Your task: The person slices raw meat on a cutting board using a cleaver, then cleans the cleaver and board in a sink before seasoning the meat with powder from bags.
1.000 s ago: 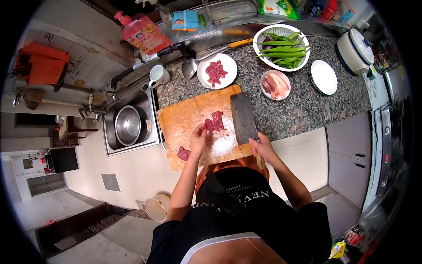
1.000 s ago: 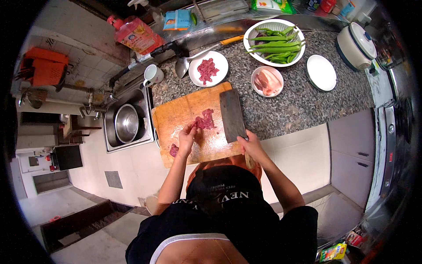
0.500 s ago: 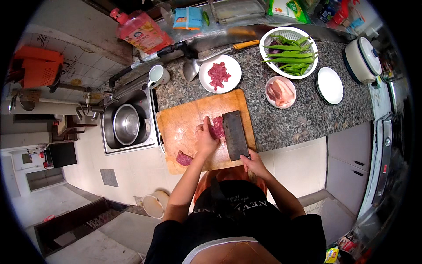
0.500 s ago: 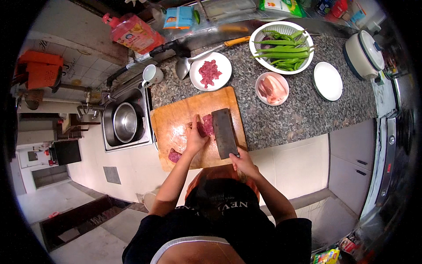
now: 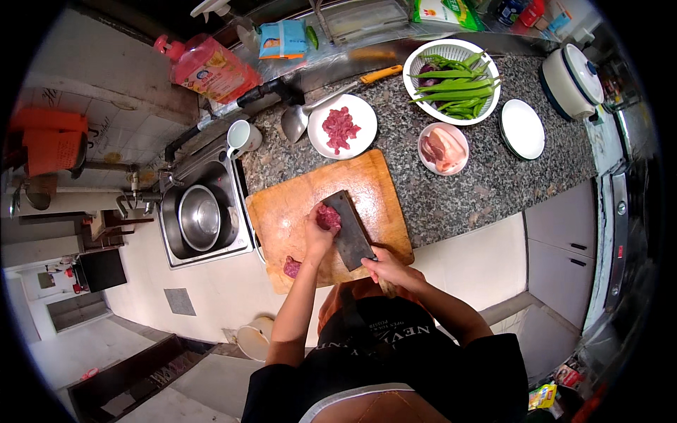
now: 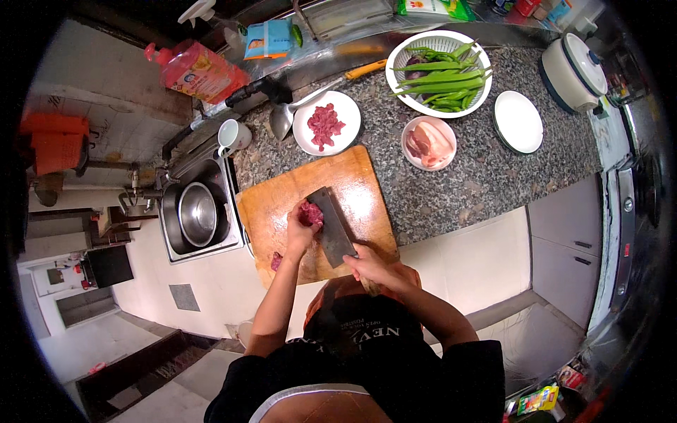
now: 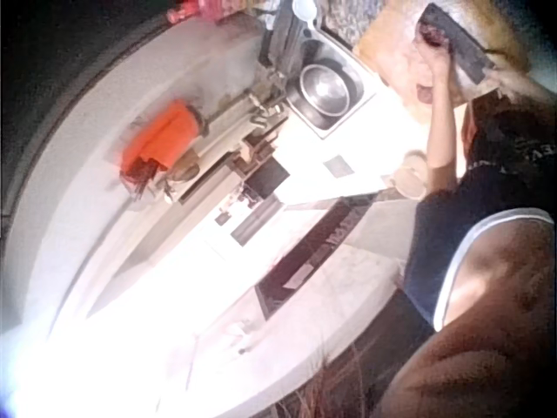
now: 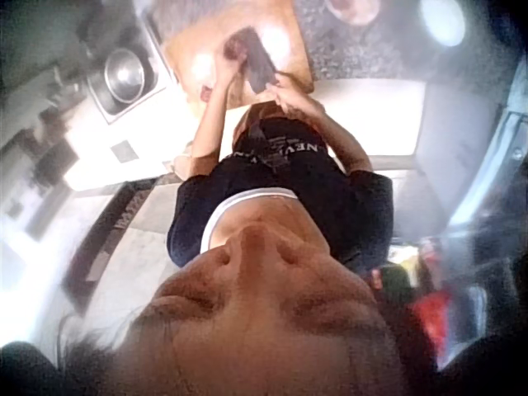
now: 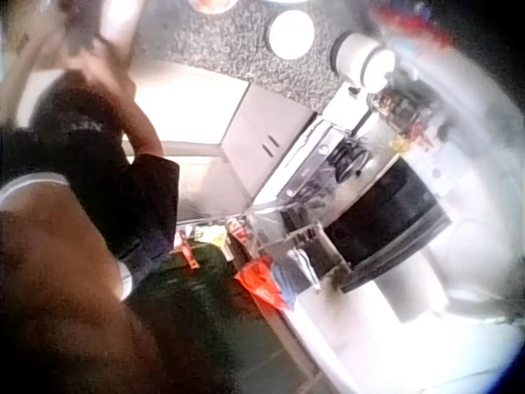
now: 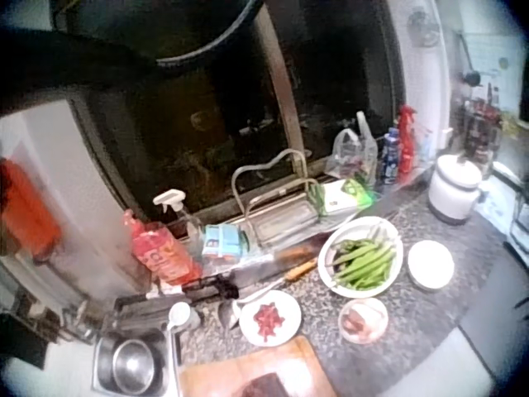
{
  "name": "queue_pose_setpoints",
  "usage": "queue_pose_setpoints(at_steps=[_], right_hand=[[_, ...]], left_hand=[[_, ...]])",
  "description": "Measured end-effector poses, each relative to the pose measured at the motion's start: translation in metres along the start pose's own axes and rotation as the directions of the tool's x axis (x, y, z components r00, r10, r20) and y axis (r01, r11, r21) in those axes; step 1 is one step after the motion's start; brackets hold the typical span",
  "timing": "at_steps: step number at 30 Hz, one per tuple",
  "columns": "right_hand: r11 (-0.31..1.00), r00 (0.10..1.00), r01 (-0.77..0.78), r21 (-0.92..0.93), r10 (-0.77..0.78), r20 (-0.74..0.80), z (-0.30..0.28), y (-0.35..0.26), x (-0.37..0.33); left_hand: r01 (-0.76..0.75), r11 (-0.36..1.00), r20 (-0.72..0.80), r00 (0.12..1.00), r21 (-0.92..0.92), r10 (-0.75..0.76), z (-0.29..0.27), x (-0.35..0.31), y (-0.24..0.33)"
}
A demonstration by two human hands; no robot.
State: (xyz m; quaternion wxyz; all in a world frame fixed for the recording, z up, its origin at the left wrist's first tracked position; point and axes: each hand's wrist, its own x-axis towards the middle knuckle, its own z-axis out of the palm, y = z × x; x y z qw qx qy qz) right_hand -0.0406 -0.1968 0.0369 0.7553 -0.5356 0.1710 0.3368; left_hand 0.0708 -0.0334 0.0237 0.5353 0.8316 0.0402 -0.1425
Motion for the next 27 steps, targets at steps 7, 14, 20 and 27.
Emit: queue_pose_setpoints(at_steps=[7, 14, 20, 27], right_hand=[[0.984, 0.981, 0.168, -0.058, -0.173, -0.085, -0.011, -0.07, -0.002], [0.954, 0.935, 0.21, -0.214, -0.26, -0.242, -0.038, -0.16, 0.015], [0.957, 0.907, 0.152, -0.247, -0.235, -0.351, -0.064, -0.163, 0.011], [0.958, 0.913, 0.214, -0.19, -0.266, -0.309, -0.064, -0.157, 0.013]], left_hand=[[-0.135, 0.981, 0.141, 0.978, -0.141, 0.155, -0.01, 0.06, 0.074], [-0.245, 0.968, 0.131, 0.959, -0.057, 0.251, 0.008, 0.135, 0.153], [-0.198, 0.978, 0.336, 0.919, -0.066, 0.208, 0.034, 0.176, 0.101], [-0.338, 0.94, 0.067, 0.94, 0.054, 0.334, 0.027, 0.184, 0.104]])
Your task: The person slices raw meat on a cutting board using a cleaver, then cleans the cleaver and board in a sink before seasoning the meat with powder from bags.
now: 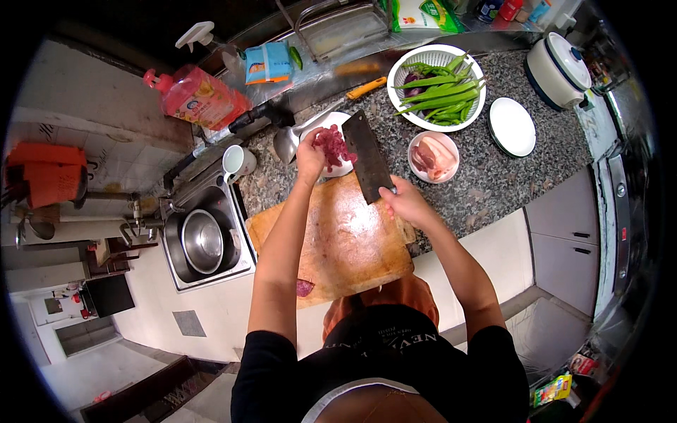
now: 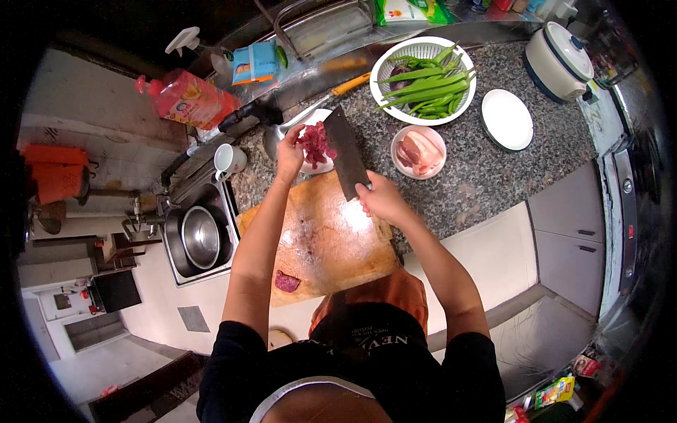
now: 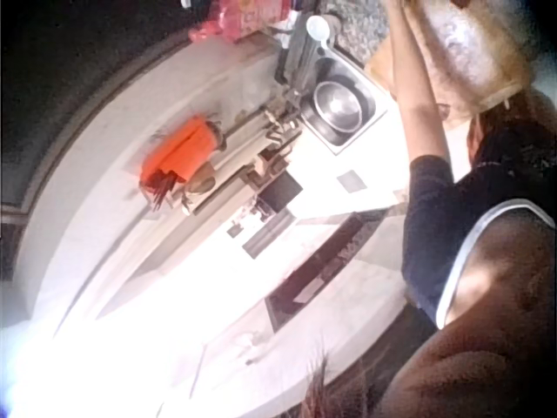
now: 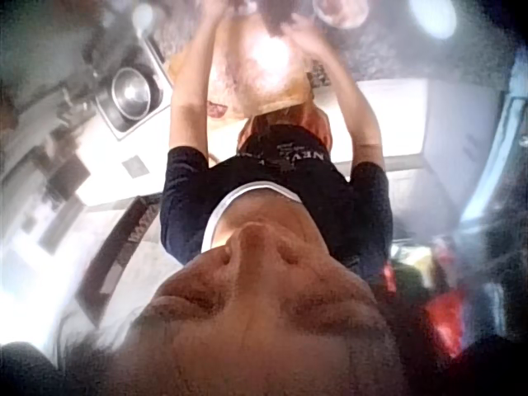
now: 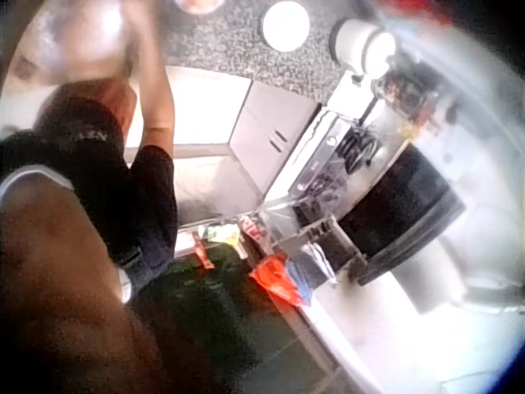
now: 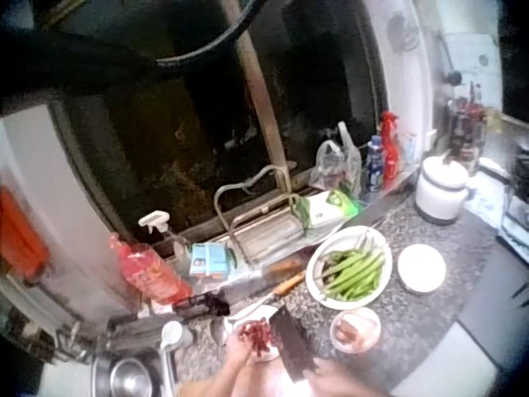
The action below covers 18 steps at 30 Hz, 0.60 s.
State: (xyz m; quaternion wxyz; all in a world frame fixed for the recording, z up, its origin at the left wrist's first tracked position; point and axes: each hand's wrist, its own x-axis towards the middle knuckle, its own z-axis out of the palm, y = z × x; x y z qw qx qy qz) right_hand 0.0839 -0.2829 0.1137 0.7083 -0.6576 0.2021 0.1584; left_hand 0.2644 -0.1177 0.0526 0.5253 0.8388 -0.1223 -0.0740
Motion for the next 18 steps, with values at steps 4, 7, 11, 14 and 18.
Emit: queue_pose_setpoints(at_steps=[4, 7, 11, 14, 18], right_hand=[[0.997, 0.998, 0.044, 0.07, -0.046, 0.03, 0.009, -0.003, 0.013], [0.99, 0.998, 0.053, 0.131, -0.058, 0.032, 0.017, -0.011, 0.023], [0.986, 0.998, 0.06, 0.155, -0.058, -0.013, 0.023, -0.022, 0.033], [0.974, 0.995, 0.084, 0.209, -0.073, -0.061, 0.013, -0.026, 0.029], [0.963, 0.991, 0.118, 0.24, -0.1, -0.086, 0.006, -0.026, 0.022]], left_hand=[[-0.001, 0.945, -0.018, 1.0, -0.326, -0.005, 0.008, 0.001, 0.017], [0.145, 0.87, 0.082, 0.989, -0.47, -0.121, 0.008, -0.004, 0.057], [0.129, 0.984, 0.086, 0.989, -0.123, -0.119, 0.016, -0.008, 0.036], [-0.114, 0.964, -0.047, 0.991, 0.242, 0.129, 0.003, -0.015, 0.02], [-0.201, 0.967, -0.167, 0.96, 0.156, 0.226, 0.0, -0.018, -0.012]])
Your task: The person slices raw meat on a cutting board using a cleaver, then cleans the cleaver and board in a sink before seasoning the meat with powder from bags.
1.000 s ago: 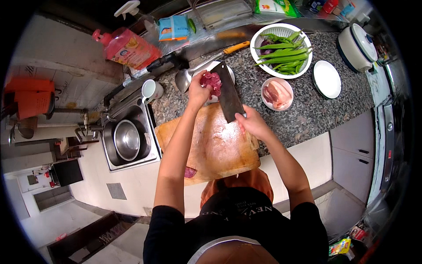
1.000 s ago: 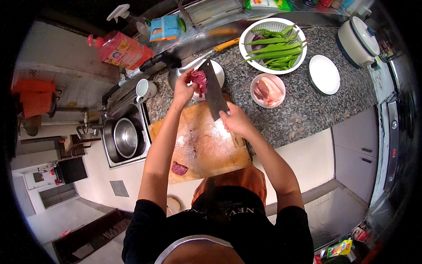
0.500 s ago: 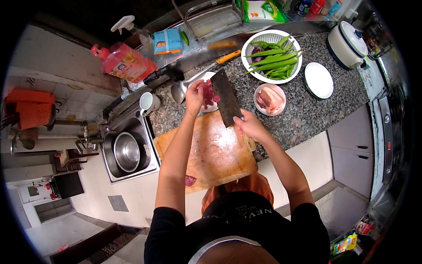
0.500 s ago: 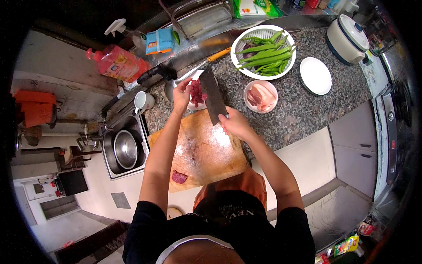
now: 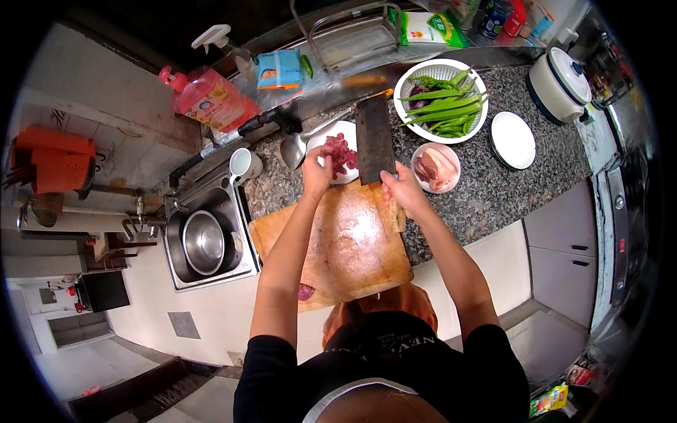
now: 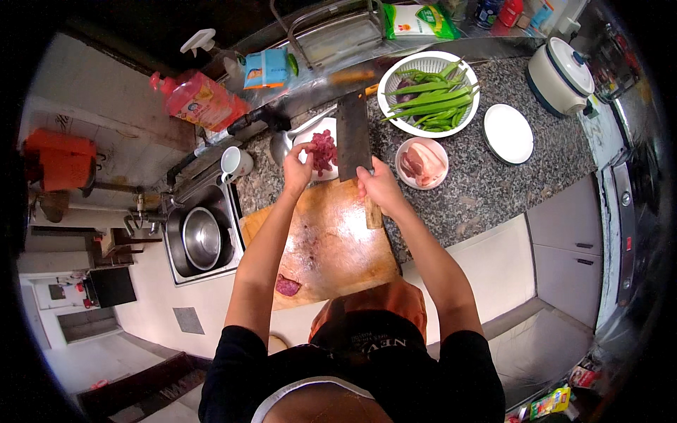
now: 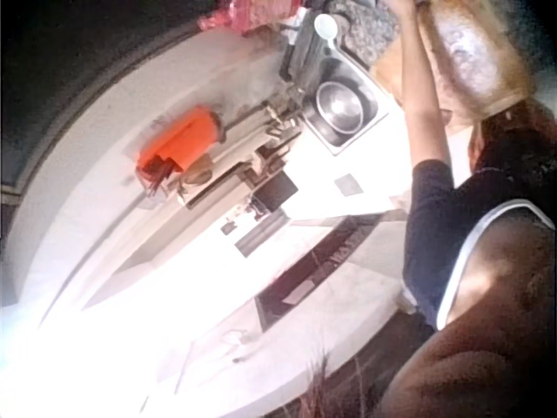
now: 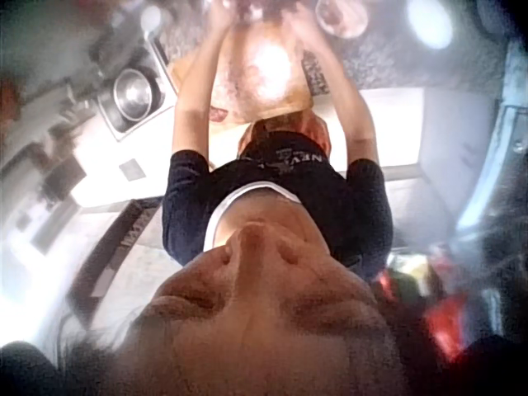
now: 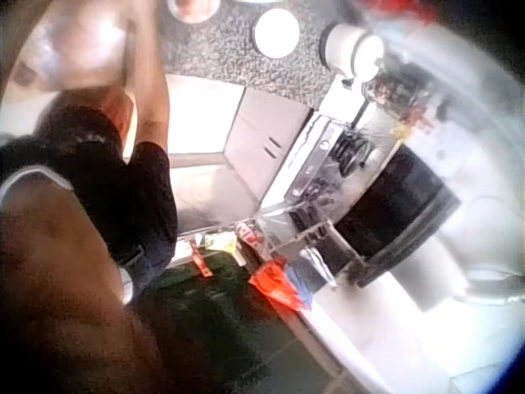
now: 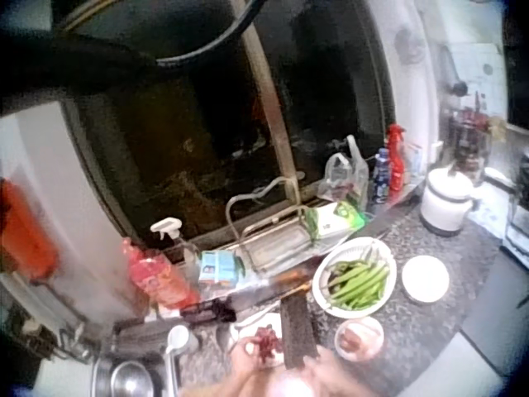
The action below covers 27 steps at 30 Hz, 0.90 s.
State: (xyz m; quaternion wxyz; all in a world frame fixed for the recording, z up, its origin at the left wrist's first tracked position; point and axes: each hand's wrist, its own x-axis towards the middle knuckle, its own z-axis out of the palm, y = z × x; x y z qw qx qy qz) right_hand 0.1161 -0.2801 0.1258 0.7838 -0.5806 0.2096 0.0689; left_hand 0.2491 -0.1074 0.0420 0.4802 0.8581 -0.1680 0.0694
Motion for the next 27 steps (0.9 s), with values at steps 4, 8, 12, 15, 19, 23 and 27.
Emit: queue_pose_setpoints(at_steps=[4, 8, 12, 15, 19, 23, 27], right_hand=[[1.0, 1.0, -0.016, 0.026, 0.016, -0.015, 0.001, -0.002, -0.013], [1.0, 0.999, 0.012, -0.028, -0.01, 0.045, -0.009, 0.011, -0.05], [0.989, 0.993, -0.077, -0.129, 0.088, 0.081, -0.029, 0.057, -0.097], [0.977, 0.983, -0.167, -0.136, 0.176, 0.057, -0.035, 0.087, -0.129], [0.964, 0.965, -0.258, -0.06, 0.259, 0.025, -0.03, 0.103, -0.16], [0.943, 0.947, -0.307, -0.131, 0.317, 0.058, -0.027, 0.105, -0.17], [0.942, 0.948, -0.291, -0.167, 0.307, 0.08, -0.032, 0.123, -0.18]], left_hand=[[0.265, 0.847, 0.143, 0.964, -0.46, -0.223, -0.005, 0.0, 0.026], [0.466, 0.328, 0.229, 0.797, -0.822, -0.559, -0.028, -0.001, 0.034], [0.497, 0.204, 0.292, 0.743, -0.844, -0.602, -0.048, 0.004, 0.02], [0.509, 0.262, 0.311, 0.781, -0.82, -0.542, -0.045, 0.019, 0.05], [0.34, 0.471, 0.212, 0.929, -0.814, -0.304, -0.004, 0.036, 0.048], [0.138, 0.969, 0.272, 0.959, -0.205, -0.079, 0.04, 0.027, -0.041], [0.304, 0.927, 0.266, 0.933, -0.22, -0.242, 0.025, 0.025, 0.031]])
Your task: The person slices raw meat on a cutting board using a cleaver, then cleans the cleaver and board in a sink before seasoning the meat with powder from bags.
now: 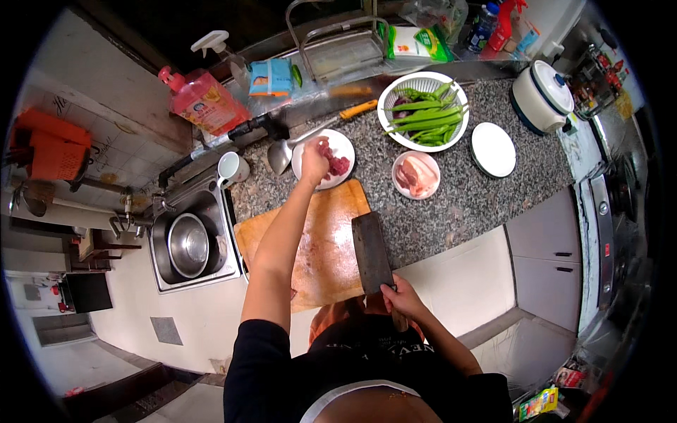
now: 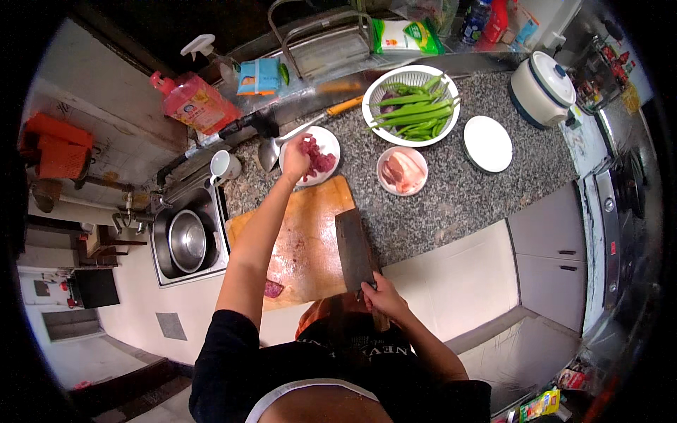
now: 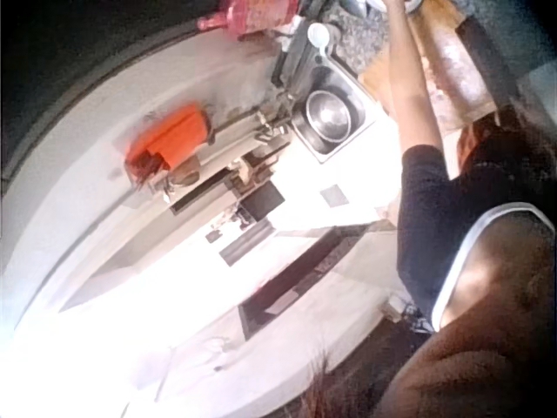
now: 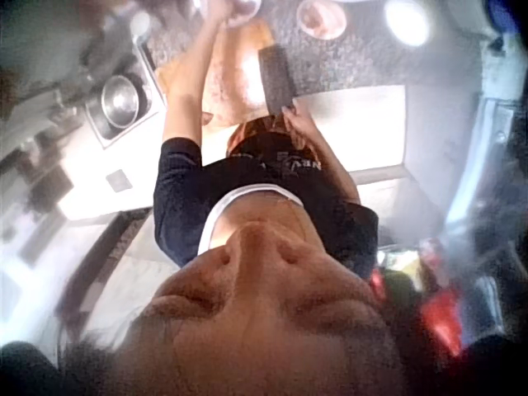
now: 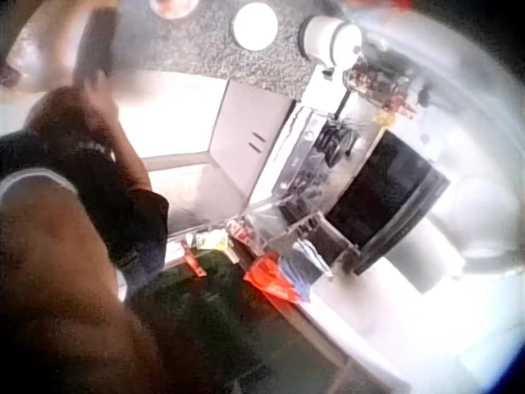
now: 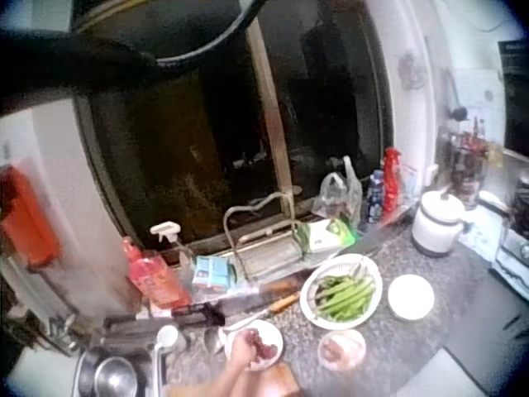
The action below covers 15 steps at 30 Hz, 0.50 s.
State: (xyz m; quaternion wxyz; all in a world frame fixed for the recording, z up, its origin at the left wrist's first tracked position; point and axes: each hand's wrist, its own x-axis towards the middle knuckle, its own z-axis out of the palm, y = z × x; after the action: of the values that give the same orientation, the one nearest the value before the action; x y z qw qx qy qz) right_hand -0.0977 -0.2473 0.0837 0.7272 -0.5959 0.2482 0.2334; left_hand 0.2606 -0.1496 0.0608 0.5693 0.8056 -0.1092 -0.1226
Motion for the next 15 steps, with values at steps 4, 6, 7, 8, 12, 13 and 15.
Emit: queue_pose_setpoints(at_steps=[4, 6, 7, 8, 12, 13, 15], right_hand=[[1.0, 1.0, -0.023, -0.008, 0.023, 0.01, 0.003, -0.002, 0.005], [0.995, 0.994, -0.101, -0.027, 0.1, -0.035, 0.003, 0.001, 0.007], [0.997, 0.998, -0.058, -0.051, 0.06, 0.027, 0.004, -0.003, 0.008], [0.998, 0.998, -0.009, -0.056, 0.012, 0.054, 0.002, -0.007, 0.011], [0.991, 0.998, -0.012, -0.135, 0.02, 0.056, 0.008, 0.0, 0.015], [0.985, 0.999, -0.009, -0.171, 0.017, 0.043, 0.008, 0.003, 0.017], [0.991, 0.998, -0.008, -0.134, 0.017, 0.067, 0.009, -0.001, 0.017]], left_hand=[[-0.112, 0.96, -0.189, 0.968, 0.256, 0.164, -0.018, -0.001, -0.02], [0.059, 0.997, -0.159, 0.986, 0.04, -0.052, -0.025, -0.023, 0.007], [-0.041, 0.998, -0.159, 0.986, 0.049, 0.049, -0.043, -0.02, -0.039], [0.045, 0.982, -0.116, 0.991, -0.184, -0.067, -0.047, -0.036, -0.016], [0.41, 0.683, 0.08, 0.885, -0.605, -0.459, -0.1, -0.135, -0.033], [0.402, 0.655, 0.004, 0.854, -0.64, -0.521, -0.109, -0.161, -0.043], [0.447, 0.724, -0.128, 0.8, -0.525, -0.586, -0.129, -0.222, -0.079]])
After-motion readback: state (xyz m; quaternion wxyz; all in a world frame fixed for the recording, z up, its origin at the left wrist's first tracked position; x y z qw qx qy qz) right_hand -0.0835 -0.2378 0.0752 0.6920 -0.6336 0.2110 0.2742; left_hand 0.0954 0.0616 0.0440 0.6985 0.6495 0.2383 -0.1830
